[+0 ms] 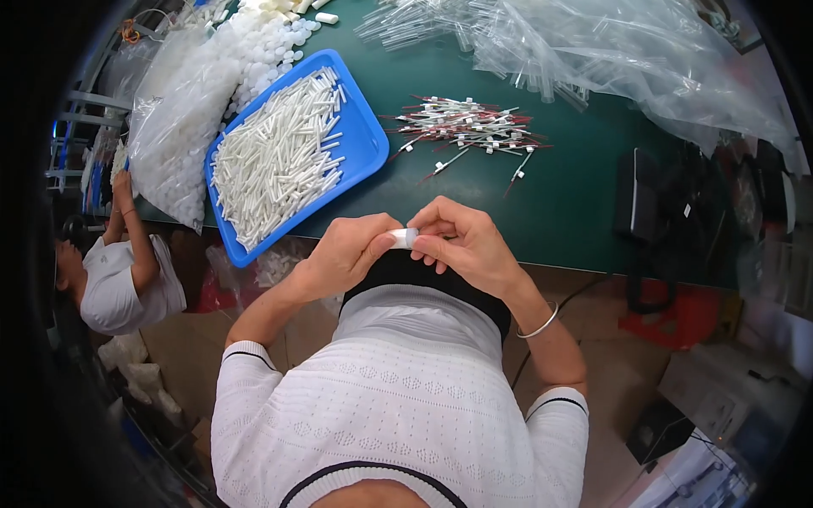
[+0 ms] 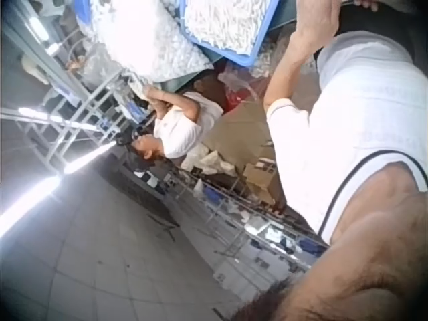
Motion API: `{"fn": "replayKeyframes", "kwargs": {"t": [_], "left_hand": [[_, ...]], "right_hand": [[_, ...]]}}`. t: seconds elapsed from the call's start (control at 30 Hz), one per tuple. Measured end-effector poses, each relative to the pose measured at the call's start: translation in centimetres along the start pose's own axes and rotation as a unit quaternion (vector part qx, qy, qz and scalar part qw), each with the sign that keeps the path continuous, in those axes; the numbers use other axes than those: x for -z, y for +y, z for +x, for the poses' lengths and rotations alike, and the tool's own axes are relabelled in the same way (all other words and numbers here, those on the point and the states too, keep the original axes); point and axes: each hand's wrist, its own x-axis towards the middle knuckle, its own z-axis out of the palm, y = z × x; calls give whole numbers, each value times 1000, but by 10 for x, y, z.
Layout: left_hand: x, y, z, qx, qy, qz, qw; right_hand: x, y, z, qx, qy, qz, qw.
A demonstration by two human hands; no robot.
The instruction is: The recorder is assembling small plastic components by inserting a thin rod into a base part.
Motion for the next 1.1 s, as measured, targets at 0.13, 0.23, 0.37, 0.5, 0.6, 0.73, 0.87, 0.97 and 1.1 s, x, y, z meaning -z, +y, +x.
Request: {"fn": "replayKeyframes", "kwargs": {"t": [0.13,0.23,0.37,0.5,0.6,0.73,0.87,0.97,1.1], "left_hand": [[-9,-4,-8,-29,2,79,996],[-9,-7,-10,-27,28,39,998],[0,4,-7,133,-22,-49,990],[-11,-4,-13,44,23,15,999],[-14,-5,-15,7,46,50,998],[-13,0,-11,10,60,-12,998],[-17,0,-13,44,-11,-176,983],[-24,1,-15,174,-42,-380,907],[-44,-15,-15,162,-98,-644,741]], "right_hand": [[-5,4,-2,-22,-19,-31,999],[-7,11,-3,19,11,-72,997],[-14,32,-2,98,61,16,993],[-11,44,1,156,59,-28,986],[-12,40,5,176,42,-48,982],[-11,41,4,152,28,63,986],[-13,40,6,180,-10,124,976],[-25,39,5,126,-21,230,965],[-27,41,12,122,-17,203,971]]}}
